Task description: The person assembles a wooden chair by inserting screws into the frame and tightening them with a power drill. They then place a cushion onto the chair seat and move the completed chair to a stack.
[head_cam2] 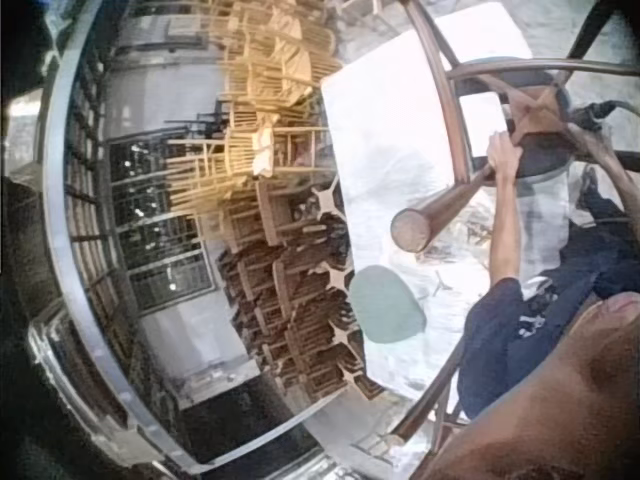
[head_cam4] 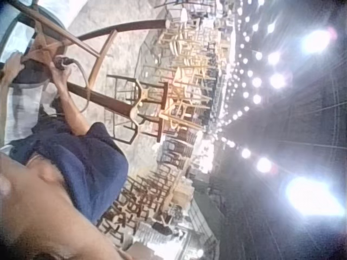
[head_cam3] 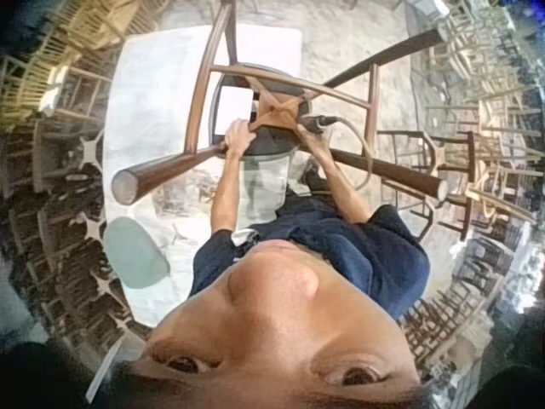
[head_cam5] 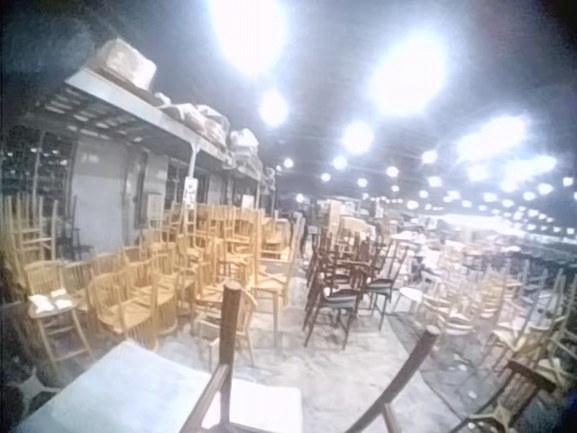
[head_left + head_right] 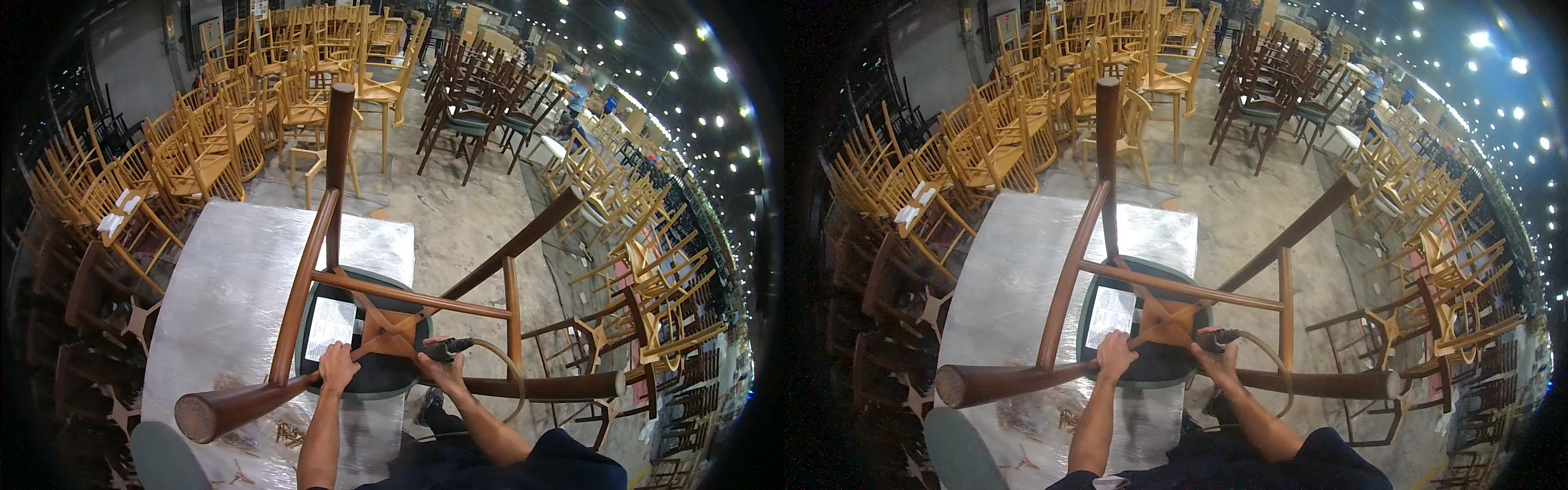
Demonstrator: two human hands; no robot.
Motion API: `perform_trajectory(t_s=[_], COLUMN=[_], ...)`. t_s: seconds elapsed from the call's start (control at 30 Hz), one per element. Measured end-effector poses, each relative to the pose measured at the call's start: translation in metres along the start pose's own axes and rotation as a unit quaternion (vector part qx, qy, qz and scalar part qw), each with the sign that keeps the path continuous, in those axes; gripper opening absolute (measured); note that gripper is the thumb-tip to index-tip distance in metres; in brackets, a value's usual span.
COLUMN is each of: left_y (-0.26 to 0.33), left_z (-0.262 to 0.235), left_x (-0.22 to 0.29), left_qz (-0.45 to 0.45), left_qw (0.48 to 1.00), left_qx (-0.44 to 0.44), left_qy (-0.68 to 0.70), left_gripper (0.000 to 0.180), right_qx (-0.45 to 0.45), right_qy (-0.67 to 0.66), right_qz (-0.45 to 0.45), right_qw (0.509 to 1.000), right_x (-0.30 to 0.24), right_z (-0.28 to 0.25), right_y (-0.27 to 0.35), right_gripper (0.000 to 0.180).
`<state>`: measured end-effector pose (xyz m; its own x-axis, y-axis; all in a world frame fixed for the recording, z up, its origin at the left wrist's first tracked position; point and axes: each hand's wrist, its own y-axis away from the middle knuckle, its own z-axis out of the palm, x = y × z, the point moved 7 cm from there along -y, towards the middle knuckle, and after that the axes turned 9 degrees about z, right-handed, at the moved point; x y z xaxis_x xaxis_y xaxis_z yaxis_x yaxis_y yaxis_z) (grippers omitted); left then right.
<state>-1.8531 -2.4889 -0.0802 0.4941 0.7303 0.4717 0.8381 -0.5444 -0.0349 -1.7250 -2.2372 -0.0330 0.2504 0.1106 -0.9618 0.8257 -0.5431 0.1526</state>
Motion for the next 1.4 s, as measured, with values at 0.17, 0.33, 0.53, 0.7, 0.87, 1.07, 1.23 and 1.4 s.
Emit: perform_trajectory(t_s=[0.17,0.33,0.53,0.7,0.87,1.07,1.23,1.4], left_y=[0.001,0.015,0.008,0.008,0.003,-0.005,-0.012,-0.006], left_z=[-0.008,-0.008,-0.016,-0.013,-0.009,0.000,0.008,0.015], left_x=[-0.004,-0.010,-0.019,-0.015,-0.020,-0.034,-0.037,-0.056], left_qz=[0.034,0.003,-0.026,-0.029,-0.043,-0.081,-0.051,-0.065], left_qw=[0.999,0.999,0.998,0.998,0.998,0.993,0.997,0.997], left_qx=[-0.008,-0.038,-0.038,-0.046,-0.034,-0.082,-0.056,-0.039], left_qy=[-0.005,-0.015,-0.029,-0.020,-0.020,-0.021,-0.007,-0.002], left_gripper=[0.036,0.038,0.042,0.043,0.045,0.049,0.048,0.050], right_qx=[-0.021,0.021,-0.105,-0.346,-0.487,-0.354,-0.148,-0.142], right_qy=[0.001,-0.003,0.132,0.003,0.082,-0.205,-0.215,-0.206], right_qz=[0.021,0.032,-0.149,0.175,0.368,0.316,-0.013,0.055], right_qw=[1.000,0.999,0.974,0.922,0.788,0.856,0.965,0.967], right_x=[-0.007,-0.011,-0.080,-0.027,0.042,-0.011,-0.082,-0.103], right_z=[-0.002,-0.010,0.006,0.047,0.094,0.136,0.134,0.167], right_y=[-0.004,0.005,0.018,0.042,0.083,-0.042,-0.182,-0.202], right_gripper=[0.047,0.051,0.046,0.049,0.065,0.046,0.045,0.048])
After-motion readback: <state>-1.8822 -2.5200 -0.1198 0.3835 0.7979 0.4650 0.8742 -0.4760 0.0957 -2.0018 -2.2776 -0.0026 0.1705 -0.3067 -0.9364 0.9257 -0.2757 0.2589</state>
